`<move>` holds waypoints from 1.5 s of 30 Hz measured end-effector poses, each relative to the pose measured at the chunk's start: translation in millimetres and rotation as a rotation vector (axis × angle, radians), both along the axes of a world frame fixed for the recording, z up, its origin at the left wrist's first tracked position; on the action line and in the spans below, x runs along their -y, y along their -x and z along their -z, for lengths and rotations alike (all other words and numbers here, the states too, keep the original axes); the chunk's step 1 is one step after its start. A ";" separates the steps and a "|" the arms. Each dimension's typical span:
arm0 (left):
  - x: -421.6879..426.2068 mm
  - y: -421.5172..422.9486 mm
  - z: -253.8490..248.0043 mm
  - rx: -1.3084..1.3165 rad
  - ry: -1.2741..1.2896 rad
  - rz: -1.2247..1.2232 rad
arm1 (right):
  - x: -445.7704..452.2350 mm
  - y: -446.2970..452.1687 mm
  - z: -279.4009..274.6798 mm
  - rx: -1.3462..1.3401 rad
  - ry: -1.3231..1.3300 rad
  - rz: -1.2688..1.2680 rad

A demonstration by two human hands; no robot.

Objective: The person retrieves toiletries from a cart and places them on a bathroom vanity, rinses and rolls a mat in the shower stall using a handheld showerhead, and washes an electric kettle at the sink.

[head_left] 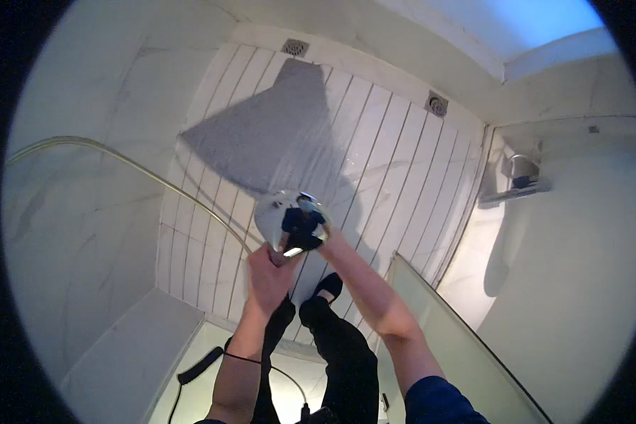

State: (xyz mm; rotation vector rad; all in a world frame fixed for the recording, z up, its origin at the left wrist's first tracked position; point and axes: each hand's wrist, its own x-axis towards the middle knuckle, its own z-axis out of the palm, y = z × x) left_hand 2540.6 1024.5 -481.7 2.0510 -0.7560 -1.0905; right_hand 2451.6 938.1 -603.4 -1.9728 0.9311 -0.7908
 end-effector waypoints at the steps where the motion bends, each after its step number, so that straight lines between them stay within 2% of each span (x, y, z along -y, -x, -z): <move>1: -6.3 -14.4 -8.6 0.067 -0.005 0.005 | -10.4 -10.4 -27.0 -0.018 0.023 -0.028; 2: -10.4 -26.8 -25.6 0.137 -0.016 0.003 | -19.2 -17.5 -52.5 -0.032 0.040 -0.063; 3: -11.1 -34.8 -44.2 0.086 0.135 -0.042 | -25.5 -19.9 -70.9 -0.221 -0.007 -0.107; 5: -28.4 -52.3 -74.9 0.029 -0.042 0.034 | -39.0 -17.3 -104.5 -0.596 -0.097 -0.199; 6: -28.1 -63.3 -64.6 -0.019 -0.125 0.077 | -33.0 -14.9 -98.3 -0.427 -0.029 -0.188; 7: -32.4 -69.9 -82.8 0.046 -0.166 0.210 | -34.0 -13.1 -115.3 -0.246 0.026 -0.187; 8: -45.5 -66.4 -78.0 0.110 -0.273 0.327 | -32.9 -8.1 -123.6 -0.048 0.095 -0.184; 10: -42.1 -57.2 -118.5 0.101 -0.260 0.363 | -36.7 -7.3 -128.6 0.284 -0.708 0.022; 12: -59.7 -62.0 -123.9 0.056 -0.143 0.131 | -0.1 -13.2 -176.0 -0.573 0.018 -0.223; 13: -68.8 -68.6 -129.5 0.043 -0.088 0.010 | 19.5 -18.5 -174.6 -0.939 0.246 -0.301; 14: -80.1 -81.6 -141.6 0.063 -0.129 -0.087 | 29.3 -16.5 -197.5 -0.673 0.287 -0.240; 15: -97.9 -95.8 -152.8 0.104 -0.142 -0.147 | 48.3 -14.9 -205.4 -0.586 0.400 -0.251; 16: -110.1 -114.4 -160.3 0.151 -0.144 -0.195 | 57.7 -27.8 -242.5 -0.509 0.360 -0.223; 17: -128.4 -128.3 -156.1 0.111 -0.084 -0.312 | 71.1 -35.4 -268.2 -0.656 0.386 -0.198; 18: -150.0 -142.0 -150.8 0.068 -0.020 -0.427 | 75.7 -48.1 -291.4 -0.452 0.531 -0.229; 19: -164.6 -157.1 -161.9 -0.016 -0.033 -0.539 | 80.7 -58.8 -313.8 -0.562 0.550 -0.239; 20: -146.1 -137.0 -153.7 0.139 0.096 -0.564 | 119.4 -31.4 -313.4 -0.445 0.516 -0.164; 21: -157.2 -144.1 -151.7 0.170 0.044 -0.581 | 113.0 -42.1 -351.2 -0.514 0.373 -0.187; 24: -222.2 -187.4 -154.8 0.323 0.006 -0.706 | 92.7 -76.0 -389.6 -0.545 0.499 -0.131; 29: -310.8 -222.8 -124.2 0.337 0.214 -0.862 | 36.0 -85.5 -417.5 -0.529 0.650 -0.069; 31: -339.7 -214.0 -132.0 0.296 0.225 -0.908 | 9.7 -77.3 -370.0 -0.227 0.644 -0.250; 33: -364.2 -206.9 -108.8 0.462 0.278 -0.805 | -41.5 -74.9 -358.3 -0.400 0.823 -0.482; 34: -353.7 -220.4 -109.1 0.526 0.273 -0.735 | -70.7 -101.1 -366.8 -0.768 0.950 -0.644; 35: -355.2 -211.8 -120.5 0.551 0.215 -0.703 | -100.7 -99.8 -331.9 -0.618 0.932 -0.714; 36: -361.6 -198.9 -123.2 0.514 0.142 -0.674 | -133.5 -93.5 -292.7 -0.827 1.002 -0.818; 37: -360.4 -196.4 -126.1 0.472 0.065 -0.638 | -165.3 -95.2 -270.0 -0.825 0.868 -0.909; 38: -357.8 -194.9 -120.8 0.437 -0.007 -0.601 | -188.5 -91.4 -220.6 -0.894 0.859 -0.970; 39: -364.5 -188.3 -84.1 0.430 0.186 -0.631 | -211.6 -86.8 -171.2 -1.068 0.788 -1.020; 40: -366.4 -182.6 -59.7 0.430 0.228 -0.618 | -229.6 -81.1 -116.6 -0.994 0.624 -1.051; 41: -368.3 -177.1 -35.7 0.429 0.270 -0.603 | -252.7 -77.5 -66.5 -0.980 0.539 -0.997; 43: -357.5 -161.9 -30.7 0.438 0.031 -0.496 | -287.1 -76.3 9.6 -0.996 0.336 -0.882; 45: -347.4 -158.0 10.3 0.384 0.023 -0.423 | -327.8 -79.4 77.5 -1.001 0.127 -0.789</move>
